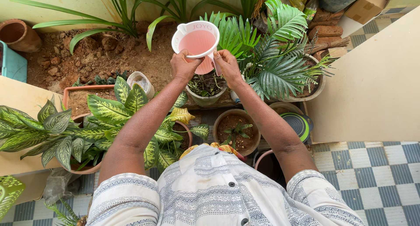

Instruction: The person pours pink water from a plastic jug onto several potted plants in a small garden area.

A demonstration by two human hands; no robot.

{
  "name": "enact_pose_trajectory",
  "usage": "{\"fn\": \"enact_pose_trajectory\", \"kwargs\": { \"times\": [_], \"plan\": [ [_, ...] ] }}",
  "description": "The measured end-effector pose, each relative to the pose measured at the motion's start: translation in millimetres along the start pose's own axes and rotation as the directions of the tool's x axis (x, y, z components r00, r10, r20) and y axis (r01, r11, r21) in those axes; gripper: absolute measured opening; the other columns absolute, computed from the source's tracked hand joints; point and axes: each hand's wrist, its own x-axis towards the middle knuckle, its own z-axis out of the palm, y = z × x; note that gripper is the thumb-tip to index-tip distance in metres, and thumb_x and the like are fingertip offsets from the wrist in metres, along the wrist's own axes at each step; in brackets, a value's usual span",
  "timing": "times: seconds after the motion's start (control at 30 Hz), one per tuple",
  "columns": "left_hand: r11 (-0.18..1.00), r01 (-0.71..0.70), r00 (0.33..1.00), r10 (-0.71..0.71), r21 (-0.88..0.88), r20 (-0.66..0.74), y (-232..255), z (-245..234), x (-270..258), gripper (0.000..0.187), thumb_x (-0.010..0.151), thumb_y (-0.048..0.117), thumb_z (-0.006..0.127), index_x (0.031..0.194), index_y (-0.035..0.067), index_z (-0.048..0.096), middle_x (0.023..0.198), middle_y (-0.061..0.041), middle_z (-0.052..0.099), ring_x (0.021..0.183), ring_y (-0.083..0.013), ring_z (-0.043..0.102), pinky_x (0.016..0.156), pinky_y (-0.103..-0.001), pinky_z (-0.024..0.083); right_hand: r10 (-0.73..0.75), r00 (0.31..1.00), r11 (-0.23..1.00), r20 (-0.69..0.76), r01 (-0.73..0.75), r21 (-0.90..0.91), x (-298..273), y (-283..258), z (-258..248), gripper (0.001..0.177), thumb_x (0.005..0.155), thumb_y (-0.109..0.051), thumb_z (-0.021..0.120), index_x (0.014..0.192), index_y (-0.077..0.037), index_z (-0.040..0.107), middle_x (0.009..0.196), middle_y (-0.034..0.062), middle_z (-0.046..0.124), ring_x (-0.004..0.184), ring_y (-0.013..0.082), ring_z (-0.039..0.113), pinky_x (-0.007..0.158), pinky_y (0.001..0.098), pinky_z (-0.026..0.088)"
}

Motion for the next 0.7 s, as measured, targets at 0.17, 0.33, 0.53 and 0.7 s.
{"fn": "enact_pose_trajectory", "kwargs": {
  "times": [0.17,0.33,0.53,0.7],
  "plan": [
    [0.998,-0.039,0.999,0.039,-0.048,0.004,-2.3,5.7,-4.5,0.05,0.076,0.055,0.092,0.087,0.015,0.065,0.098,-0.006,0.059,0.094,-0.0188,0.06,0.077,-0.041,0.054,-0.001,1.0,1.0,0.027,0.001,0.01,1.7,0.0,-4.4,0.034,0.108,-0.041,0.055,0.108,-0.007,0.061,0.087,0.0014,0.067,0.079,0.0066,0.063,0.07,0.0243,0.053],
    [0.99,-0.078,0.997,0.075,-0.121,-0.023,-11.6,24.2,-7.3,0.065,0.078,0.043,0.092,0.123,0.013,0.057,0.115,-0.013,0.06,0.107,-0.026,0.065,0.088,-0.043,0.056,0.003,1.0,1.0,-0.006,-0.003,0.004,3.0,-0.6,-8.7,0.031,0.108,-0.04,0.053,0.102,-0.01,0.058,0.083,0.0018,0.063,0.073,0.0078,0.06,0.064,0.0259,0.05],
    [0.963,-0.11,0.994,0.103,-0.246,-0.041,-23.6,41.1,-8.1,0.128,0.076,0.03,0.094,0.16,0.004,0.0,0.138,-0.023,0.059,0.125,-0.035,0.062,0.108,-0.046,0.049,-0.037,0.999,0.998,-0.024,0.039,0.056,3.0,-6.1,-23.6,0.03,0.108,-0.037,0.057,0.101,-0.008,0.059,0.085,0.0015,0.063,0.074,0.0076,0.061,0.071,0.0253,0.054],
    [0.889,-0.033,0.999,0.045,-0.456,0.015,-23.7,52.8,-6.8,0.143,0.073,0.03,0.096,0.158,-0.003,-0.014,0.138,-0.022,0.061,0.128,-0.0316,0.061,0.111,-0.044,0.047,-0.019,0.998,0.998,-0.054,0.022,0.055,-1.1,-15.6,-37.6,0.029,0.107,-0.035,0.059,0.099,-0.007,0.059,0.083,0.0006,0.063,0.073,0.0074,0.06,0.07,0.0254,0.053]
  ]
}}
